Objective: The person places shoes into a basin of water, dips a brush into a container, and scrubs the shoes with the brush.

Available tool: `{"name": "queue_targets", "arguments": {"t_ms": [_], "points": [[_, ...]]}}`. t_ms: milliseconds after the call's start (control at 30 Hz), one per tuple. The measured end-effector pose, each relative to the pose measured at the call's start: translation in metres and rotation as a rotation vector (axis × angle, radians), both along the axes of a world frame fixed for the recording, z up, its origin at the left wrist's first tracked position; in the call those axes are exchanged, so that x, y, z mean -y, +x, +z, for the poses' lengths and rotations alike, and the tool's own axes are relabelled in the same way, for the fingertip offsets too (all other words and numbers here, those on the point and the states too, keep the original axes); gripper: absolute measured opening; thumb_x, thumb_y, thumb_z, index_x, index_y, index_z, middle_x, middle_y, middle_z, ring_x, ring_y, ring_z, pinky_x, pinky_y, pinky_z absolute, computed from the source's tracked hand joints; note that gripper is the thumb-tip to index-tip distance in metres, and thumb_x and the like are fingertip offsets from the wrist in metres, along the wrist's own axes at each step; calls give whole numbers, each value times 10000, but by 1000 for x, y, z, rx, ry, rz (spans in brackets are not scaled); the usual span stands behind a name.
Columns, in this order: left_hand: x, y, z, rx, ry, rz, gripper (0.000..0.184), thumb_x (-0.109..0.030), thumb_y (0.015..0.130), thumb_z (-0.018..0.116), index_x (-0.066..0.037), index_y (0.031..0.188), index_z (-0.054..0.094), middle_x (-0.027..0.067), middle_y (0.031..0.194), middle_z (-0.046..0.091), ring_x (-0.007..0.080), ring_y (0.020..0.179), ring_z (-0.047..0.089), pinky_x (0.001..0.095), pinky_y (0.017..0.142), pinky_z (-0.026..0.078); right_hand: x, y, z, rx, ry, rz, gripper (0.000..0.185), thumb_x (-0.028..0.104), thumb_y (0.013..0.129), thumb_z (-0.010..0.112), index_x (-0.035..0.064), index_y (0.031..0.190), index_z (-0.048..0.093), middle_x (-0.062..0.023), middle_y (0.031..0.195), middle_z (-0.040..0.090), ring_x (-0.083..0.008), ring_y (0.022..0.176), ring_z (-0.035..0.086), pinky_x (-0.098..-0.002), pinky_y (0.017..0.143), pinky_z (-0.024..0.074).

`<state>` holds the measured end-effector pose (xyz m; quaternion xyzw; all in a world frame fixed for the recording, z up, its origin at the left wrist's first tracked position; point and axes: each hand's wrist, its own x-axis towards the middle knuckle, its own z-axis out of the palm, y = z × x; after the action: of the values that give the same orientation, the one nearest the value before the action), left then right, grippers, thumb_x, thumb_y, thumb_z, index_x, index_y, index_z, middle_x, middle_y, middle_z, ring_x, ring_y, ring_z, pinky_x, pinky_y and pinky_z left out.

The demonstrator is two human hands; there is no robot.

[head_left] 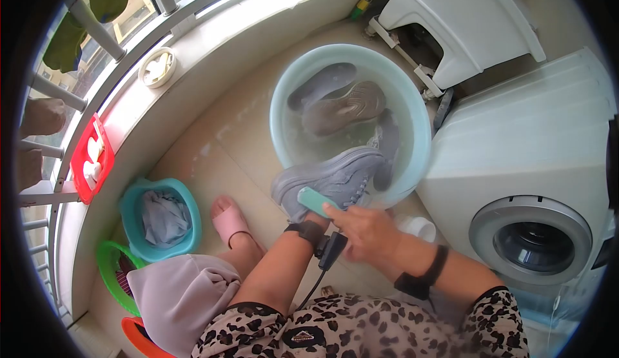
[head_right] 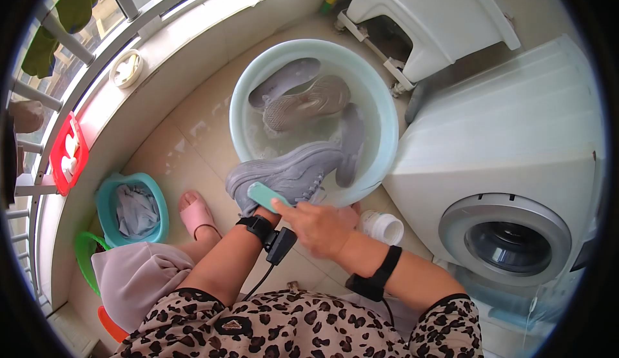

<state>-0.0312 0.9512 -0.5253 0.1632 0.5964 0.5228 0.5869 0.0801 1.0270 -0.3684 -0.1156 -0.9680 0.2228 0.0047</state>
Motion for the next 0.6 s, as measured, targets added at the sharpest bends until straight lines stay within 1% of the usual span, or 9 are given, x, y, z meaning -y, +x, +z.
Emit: {"name": "queue_targets", "arguments": {"t_ms": [67,167,233,333,433,467,500,567,600], "points": [[-7,-5,9,1,41,22,330,-253,975,405,-26,1200,487,127,1111,571,281,872,591,387,755,516,11,-19,14,26,-43,-35,480,93,792,537,80,1271,516,-47,654,500,-240,595,555,-351,528,482],[-47,-10,24,-11,128,53,331,-254,975,405,-25,1199,487,128,1111,571,284,868,593,391,752,518,-41,8,-6,86,218,-211,423,52,816,536,27,1237,551,-113,791,610,-275,627,550,-378,548,462],[-63,-10,26,-5,151,62,332,-255,975,405,-25,1199,487,129,1110,571,285,866,594,393,750,519,-90,24,-27,191,195,-523,409,79,847,537,60,1256,545,-155,765,622,-320,670,587,-403,588,470],[-63,-11,22,14,144,61,333,-256,975,405,-24,1199,486,131,1110,571,288,863,596,396,747,521,-69,18,-33,-23,-69,-660,366,122,885,506,90,1248,544,-172,764,645,-354,694,619,-438,621,490],[-57,-13,19,50,140,60,333,-257,975,405,-24,1198,486,132,1109,572,291,860,597,399,744,523,-19,7,-21,-210,-127,-410,341,139,882,511,83,1212,575,-200,789,637,-376,723,610,-448,648,486],[-60,-13,21,60,147,63,334,-258,975,405,-23,1198,486,132,1109,572,292,858,598,400,743,524,-33,6,-11,-53,-86,-470,315,138,881,519,85,1182,597,-225,781,623,-393,723,605,-459,642,480],[-64,-14,22,72,152,68,334,-258,975,405,-23,1198,486,133,1109,572,293,857,598,402,742,525,-58,1,-10,23,-67,-581,317,132,886,521,76,1189,592,-229,808,620,-393,735,601,-449,645,474],[-68,-11,27,103,158,65,335,-259,975,405,-23,1198,485,134,1109,572,295,855,599,404,740,526,-88,5,-28,196,-55,-823,320,120,897,524,58,1205,582,-236,864,616,-394,758,595,-427,650,461],[-70,-14,28,119,163,71,335,-260,975,405,-23,1198,485,134,1109,572,296,854,600,405,739,527,-88,8,-44,114,-86,-844,317,109,899,514,45,1201,581,-223,948,626,-395,785,600,-430,647,467]]}}
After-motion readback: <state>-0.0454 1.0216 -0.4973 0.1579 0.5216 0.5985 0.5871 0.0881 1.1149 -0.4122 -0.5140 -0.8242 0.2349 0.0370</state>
